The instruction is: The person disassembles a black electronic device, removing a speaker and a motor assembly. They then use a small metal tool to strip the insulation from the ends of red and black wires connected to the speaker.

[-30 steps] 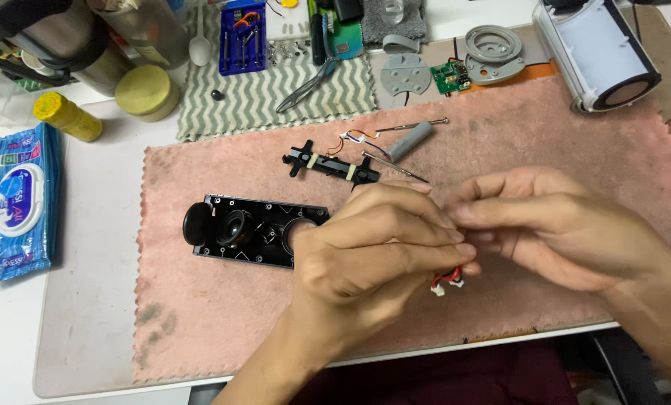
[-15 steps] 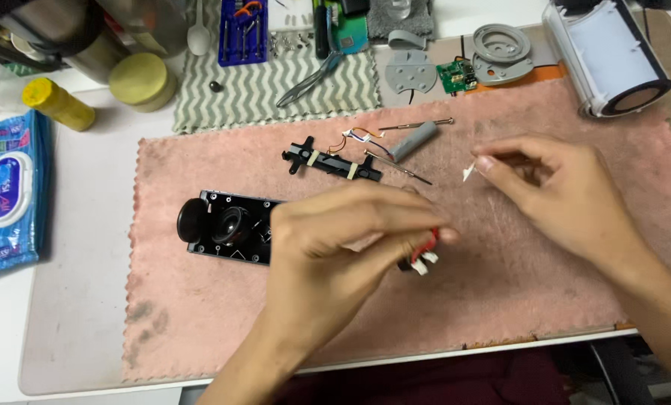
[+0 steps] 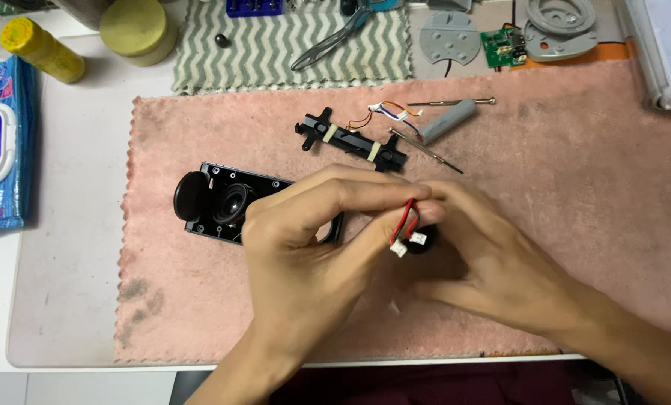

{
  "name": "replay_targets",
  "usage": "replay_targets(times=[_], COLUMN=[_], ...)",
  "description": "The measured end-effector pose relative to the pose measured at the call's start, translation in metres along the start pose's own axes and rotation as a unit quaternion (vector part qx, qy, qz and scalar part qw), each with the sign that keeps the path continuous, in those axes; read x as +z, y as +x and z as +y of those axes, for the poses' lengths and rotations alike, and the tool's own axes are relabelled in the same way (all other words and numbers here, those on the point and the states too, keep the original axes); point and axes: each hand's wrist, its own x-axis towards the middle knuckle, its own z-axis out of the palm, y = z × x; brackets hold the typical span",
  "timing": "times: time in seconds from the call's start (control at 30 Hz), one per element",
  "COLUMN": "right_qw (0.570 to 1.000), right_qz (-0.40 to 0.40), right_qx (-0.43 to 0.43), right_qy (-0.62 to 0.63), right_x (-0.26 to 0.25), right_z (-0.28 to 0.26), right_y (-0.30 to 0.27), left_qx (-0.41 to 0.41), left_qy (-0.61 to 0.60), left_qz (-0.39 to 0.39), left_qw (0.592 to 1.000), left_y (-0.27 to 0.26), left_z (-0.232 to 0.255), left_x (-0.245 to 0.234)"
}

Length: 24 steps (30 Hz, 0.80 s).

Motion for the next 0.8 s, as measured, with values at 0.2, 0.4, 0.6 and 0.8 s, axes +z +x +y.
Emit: replay_targets(times=[0.2, 0.4, 0.6, 0.8], right_qw=[0.999, 0.990, 0.983, 0.986], right_qz=[0.029, 0.128, 0.073, 0.142], right_qx=[-0.024, 0.031, 0.131, 0.045], right_qy=[0.018, 0.056, 0.108, 0.071], right_x=[-0.013, -0.033, -0.036, -0.032], right_z=[-0.011, -0.013, -0.014, -0.018], right_y=[0.012, -0.004, -0.019, -0.017], left_qx=[-0.012, -0.129, -0.176, -0.172], left_qy=[-0.007, -0.054, -0.095, -0.107], left_qz=[0.049, 0.145, 0.169, 0.167], left_qw=[0.999, 0.980, 0.965, 0.965], left_y=[-0.004, -0.014, -0.009, -0.006], left_z=[0.001, -0.010, -0.016, -0.018], left_x=[-0.018, -0.027, -0.030, -0.035])
